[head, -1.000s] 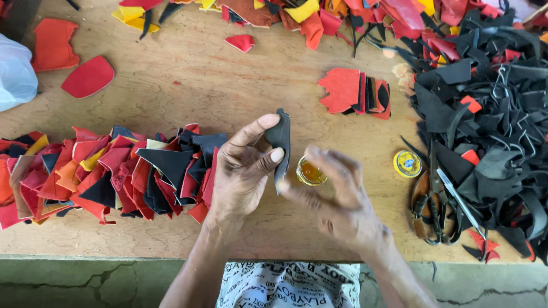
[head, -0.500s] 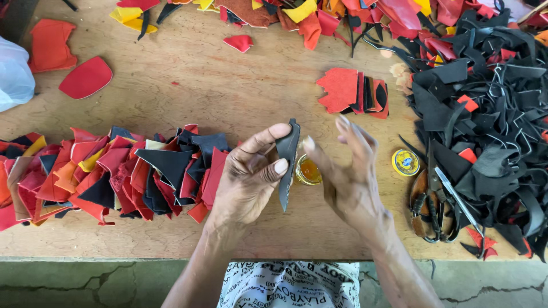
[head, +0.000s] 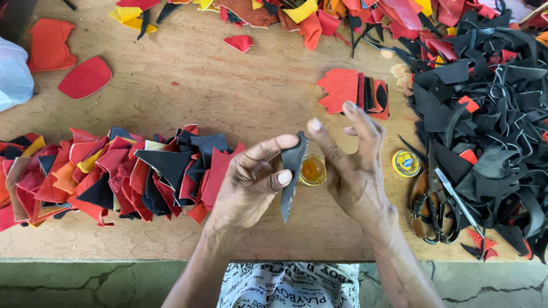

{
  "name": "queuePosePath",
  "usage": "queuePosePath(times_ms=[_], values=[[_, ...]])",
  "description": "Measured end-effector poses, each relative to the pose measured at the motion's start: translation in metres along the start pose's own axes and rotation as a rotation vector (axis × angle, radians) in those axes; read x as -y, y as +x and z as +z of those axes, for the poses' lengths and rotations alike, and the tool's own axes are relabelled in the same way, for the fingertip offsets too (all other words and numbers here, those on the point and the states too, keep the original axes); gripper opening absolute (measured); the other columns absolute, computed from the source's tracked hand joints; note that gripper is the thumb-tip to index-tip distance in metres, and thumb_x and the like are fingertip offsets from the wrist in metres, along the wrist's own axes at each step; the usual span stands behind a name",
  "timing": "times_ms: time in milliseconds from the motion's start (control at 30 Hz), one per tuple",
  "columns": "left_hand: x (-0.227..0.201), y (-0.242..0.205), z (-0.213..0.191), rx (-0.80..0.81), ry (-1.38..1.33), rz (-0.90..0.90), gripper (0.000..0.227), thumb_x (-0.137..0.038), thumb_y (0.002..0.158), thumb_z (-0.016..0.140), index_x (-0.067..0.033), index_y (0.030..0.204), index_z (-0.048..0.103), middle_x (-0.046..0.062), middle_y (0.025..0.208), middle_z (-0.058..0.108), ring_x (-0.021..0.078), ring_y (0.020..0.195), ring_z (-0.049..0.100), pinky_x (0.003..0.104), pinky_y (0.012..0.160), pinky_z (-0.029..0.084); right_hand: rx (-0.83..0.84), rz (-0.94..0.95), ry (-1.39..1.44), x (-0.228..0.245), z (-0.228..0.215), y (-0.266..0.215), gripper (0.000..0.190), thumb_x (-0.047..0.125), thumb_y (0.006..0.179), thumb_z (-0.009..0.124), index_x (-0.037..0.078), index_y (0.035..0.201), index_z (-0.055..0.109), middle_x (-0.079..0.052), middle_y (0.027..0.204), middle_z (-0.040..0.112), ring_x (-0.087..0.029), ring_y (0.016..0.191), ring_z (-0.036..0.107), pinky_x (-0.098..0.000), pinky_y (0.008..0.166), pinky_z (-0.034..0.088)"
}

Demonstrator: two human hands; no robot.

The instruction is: The person repeatedly picks small fabric pieces from a pile, applies a yellow adhesive from a small jar to one side, and places the coated piece onto a growing stack on the table. The process is repeated with various colored pieces throughout the clip.

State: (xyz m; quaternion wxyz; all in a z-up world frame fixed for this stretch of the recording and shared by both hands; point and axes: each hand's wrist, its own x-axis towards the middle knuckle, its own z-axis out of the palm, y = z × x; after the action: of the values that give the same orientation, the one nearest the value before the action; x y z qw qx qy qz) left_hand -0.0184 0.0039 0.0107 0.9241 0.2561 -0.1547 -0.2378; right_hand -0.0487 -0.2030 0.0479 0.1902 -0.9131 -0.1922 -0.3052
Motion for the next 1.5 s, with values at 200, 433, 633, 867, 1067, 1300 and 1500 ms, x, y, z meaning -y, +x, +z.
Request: queuePosePath(times_ms=[200,433,633,867,1067,1300,1500], values=[[0.003,0.004,-0.001,-0.023,0.006,0.040,0.050,0.011,0.092,0.074,0.0037,0.140,0.061,0.012,0.136,0.067,0.0185,0.119,0.066,0.032,0.098,0.056,0.022,-0.032,0.157,0.004,0.003,-0.006,0.076,-0.020,0.085,0.069,0.025,0.146,0.059,-0.014,0.161,0.032,-0.039,0.146,0.041,-0.0398,0.103,0.053],[0.003,0.015,-0.005,-0.085,-0.007,0.134,0.051,0.013,0.093,0.070,0.0052,0.142,0.058,0.016,0.135,0.066,0.0195,0.119,0.066,0.032,0.104,0.057,0.095,-0.048,0.305,0.020,0.003,-0.018,0.072,-0.017,0.084,0.071,0.025,0.141,0.064,-0.012,0.155,0.038,-0.037,0.140,0.047,-0.0395,0.107,0.053],[0.010,0.021,-0.005,-0.137,-0.039,0.165,0.054,0.013,0.092,0.071,0.0063,0.143,0.055,0.014,0.133,0.066,0.0184,0.111,0.067,0.031,0.094,0.058,0.126,-0.055,0.351,0.030,0.003,-0.031,0.072,-0.016,0.080,0.071,0.025,0.140,0.065,-0.011,0.153,0.041,-0.037,0.136,0.049,-0.0435,0.113,0.048],[0.010,0.024,-0.001,-0.202,-0.039,0.161,0.054,0.012,0.093,0.070,0.0048,0.144,0.055,0.014,0.122,0.068,0.0174,0.102,0.068,0.029,0.086,0.058,0.138,-0.138,0.240,0.030,-0.002,-0.035,0.079,-0.013,0.067,0.071,0.025,0.137,0.070,-0.008,0.148,0.042,-0.038,0.130,0.049,-0.0426,0.112,0.049],[0.003,0.036,0.002,-0.022,0.161,0.399,0.039,0.020,0.096,0.068,-0.0049,0.126,0.069,0.011,0.117,0.068,0.0176,0.112,0.065,0.032,0.098,0.057,0.074,-0.073,0.294,0.028,-0.026,-0.031,0.064,-0.009,0.073,0.074,0.023,0.129,0.072,-0.009,0.139,0.052,-0.030,0.119,0.056,-0.0399,0.102,0.052],[0.013,0.066,-0.010,0.003,0.870,0.507,0.038,0.022,0.073,0.068,-0.0062,0.096,0.077,0.008,0.132,0.061,0.0174,0.128,0.055,0.027,0.111,0.041,0.005,0.151,0.388,0.002,-0.025,-0.020,0.049,-0.006,0.088,0.071,0.017,0.131,0.069,-0.012,0.141,0.051,-0.022,0.108,0.058,-0.0325,0.092,0.053],[0.024,0.099,-0.017,-0.023,0.582,0.107,0.031,0.020,0.087,0.068,-0.0038,0.106,0.077,0.007,0.114,0.066,0.0165,0.107,0.067,0.030,0.095,0.056,0.021,0.288,0.493,-0.020,-0.015,-0.017,0.046,-0.006,0.093,0.069,0.017,0.133,0.069,-0.010,0.142,0.050,-0.015,0.095,0.059,-0.0286,0.083,0.053]])
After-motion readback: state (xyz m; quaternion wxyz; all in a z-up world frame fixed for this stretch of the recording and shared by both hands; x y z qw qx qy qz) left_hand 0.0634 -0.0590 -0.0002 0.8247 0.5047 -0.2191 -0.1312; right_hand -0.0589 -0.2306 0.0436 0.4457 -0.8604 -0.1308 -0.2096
